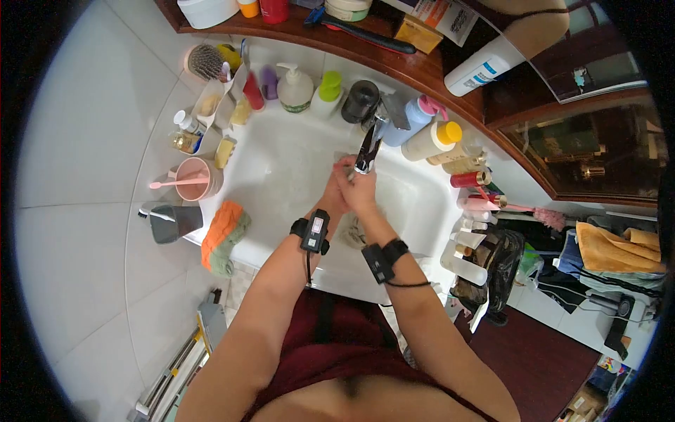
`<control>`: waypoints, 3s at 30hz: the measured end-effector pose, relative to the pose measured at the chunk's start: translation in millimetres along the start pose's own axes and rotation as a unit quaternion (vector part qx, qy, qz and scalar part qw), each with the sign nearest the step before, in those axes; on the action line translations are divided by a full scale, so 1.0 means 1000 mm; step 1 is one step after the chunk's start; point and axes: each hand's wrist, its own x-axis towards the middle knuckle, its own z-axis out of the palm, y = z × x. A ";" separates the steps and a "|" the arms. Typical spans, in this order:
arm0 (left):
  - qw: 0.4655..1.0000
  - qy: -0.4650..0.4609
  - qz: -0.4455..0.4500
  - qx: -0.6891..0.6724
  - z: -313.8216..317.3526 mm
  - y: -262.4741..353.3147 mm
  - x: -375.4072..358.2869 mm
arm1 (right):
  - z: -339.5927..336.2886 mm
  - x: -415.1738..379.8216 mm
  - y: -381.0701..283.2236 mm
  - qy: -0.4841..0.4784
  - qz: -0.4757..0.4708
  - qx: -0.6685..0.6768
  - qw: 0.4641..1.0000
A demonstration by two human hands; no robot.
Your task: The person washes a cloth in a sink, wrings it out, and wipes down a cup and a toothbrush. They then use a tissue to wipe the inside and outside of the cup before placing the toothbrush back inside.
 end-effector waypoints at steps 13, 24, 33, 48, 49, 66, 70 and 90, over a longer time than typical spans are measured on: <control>0.898 0.105 0.163 0.394 -0.055 -0.019 0.057 | 0.001 -0.002 -0.004 0.042 0.200 0.104 0.973; 0.982 0.093 0.086 0.140 -0.054 -0.013 0.043 | 0.008 -0.005 0.057 0.002 0.413 0.387 0.824; 0.992 -0.119 0.036 0.019 -0.038 0.038 0.009 | -0.046 -0.012 0.011 -0.027 0.466 0.450 0.762; 0.994 -0.019 0.094 0.050 -0.069 -0.024 0.056 | -0.011 0.001 -0.041 0.058 0.268 0.185 0.944; 0.994 -0.017 0.097 0.038 -0.079 -0.023 0.064 | -0.004 -0.005 -0.041 0.090 0.105 0.091 0.986; 0.980 0.023 0.140 0.141 -0.055 0.004 0.032 | -0.012 -0.019 0.005 -0.088 0.352 0.375 0.853; 0.990 -0.062 0.123 0.029 -0.060 -0.002 0.019 | 0.003 -0.024 -0.013 -0.080 0.045 0.068 0.994; 0.937 0.176 0.073 0.293 0.008 -0.010 0.008 | 0.009 -0.011 0.034 0.022 0.344 0.109 0.932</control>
